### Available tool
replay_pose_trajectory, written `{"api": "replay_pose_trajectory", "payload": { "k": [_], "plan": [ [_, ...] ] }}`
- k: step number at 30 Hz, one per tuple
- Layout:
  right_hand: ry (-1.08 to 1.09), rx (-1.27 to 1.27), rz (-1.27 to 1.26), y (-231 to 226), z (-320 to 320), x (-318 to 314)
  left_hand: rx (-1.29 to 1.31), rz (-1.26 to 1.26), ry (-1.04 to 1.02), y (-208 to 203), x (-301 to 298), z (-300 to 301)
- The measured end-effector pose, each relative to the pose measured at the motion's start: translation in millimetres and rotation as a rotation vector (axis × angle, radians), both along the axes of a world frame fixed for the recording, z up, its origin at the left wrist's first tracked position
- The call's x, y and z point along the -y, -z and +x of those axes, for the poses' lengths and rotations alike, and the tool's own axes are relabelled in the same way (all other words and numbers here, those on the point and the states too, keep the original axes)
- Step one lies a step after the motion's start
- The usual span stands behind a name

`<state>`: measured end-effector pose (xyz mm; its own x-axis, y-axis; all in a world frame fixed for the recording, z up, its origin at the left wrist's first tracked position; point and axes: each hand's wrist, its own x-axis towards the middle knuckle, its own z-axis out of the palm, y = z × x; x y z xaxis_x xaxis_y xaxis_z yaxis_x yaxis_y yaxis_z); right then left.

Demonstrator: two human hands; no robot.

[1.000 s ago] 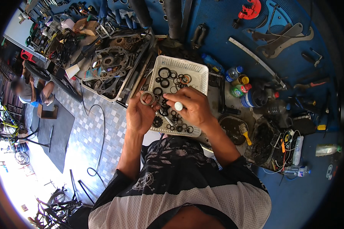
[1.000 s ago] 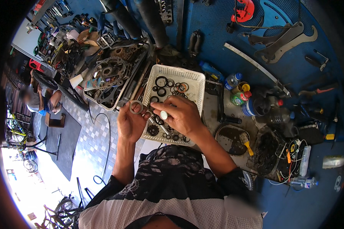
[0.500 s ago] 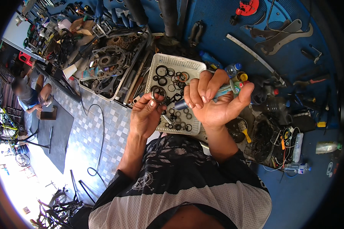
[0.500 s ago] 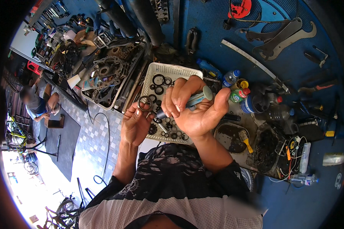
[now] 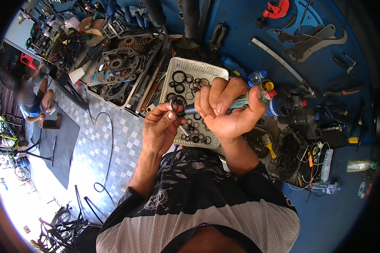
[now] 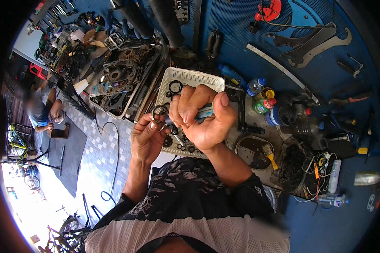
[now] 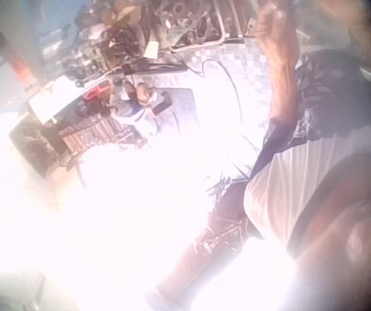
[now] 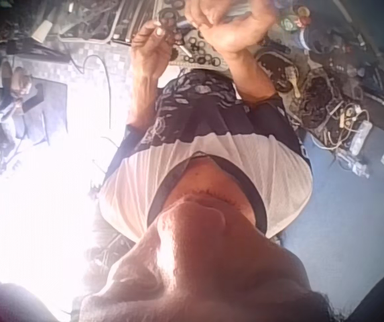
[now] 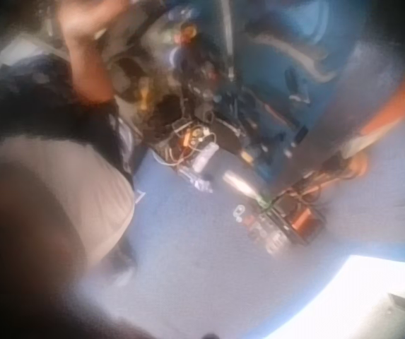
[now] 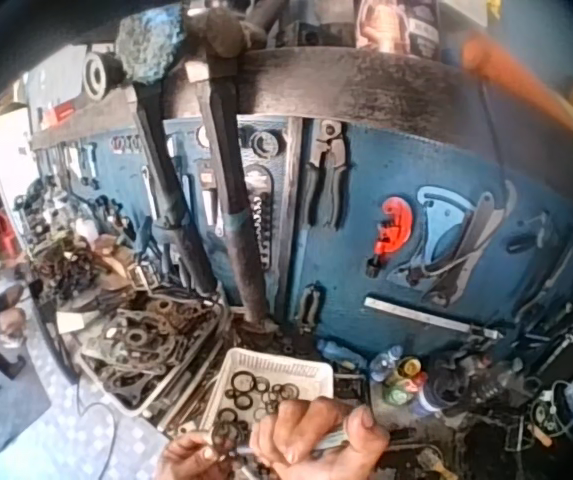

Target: The person scrubs a bicycle chain with a yellow brush over a metal tray, then wipes the chain with a black cloth. The person also handles small rubber rings from a white basket and applies a substance from a small tube to them.

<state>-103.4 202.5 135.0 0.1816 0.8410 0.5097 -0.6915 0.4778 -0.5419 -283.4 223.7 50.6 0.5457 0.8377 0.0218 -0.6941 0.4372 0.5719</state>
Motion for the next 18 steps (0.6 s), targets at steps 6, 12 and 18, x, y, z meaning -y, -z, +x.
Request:
{"api": "replay_pose_trajectory", "payload": {
  "k": [6, 12, 18],
  "plan": [
    [0.001, -0.008, -0.001, 1.8, -2.0, -0.6, 0.009, 0.009, -0.008, -1.4, -0.4, 1.1],
    [0.028, 0.107, 0.024, 0.3, -0.7, -0.2, -0.018, 0.007, -0.036, -2.9, 0.2, 1.9],
    [0.028, 0.066, -0.003, 1.4, 4.7, 1.1, -0.021, -0.002, -0.040, -3.2, 2.7, 3.0]
  ]
}}
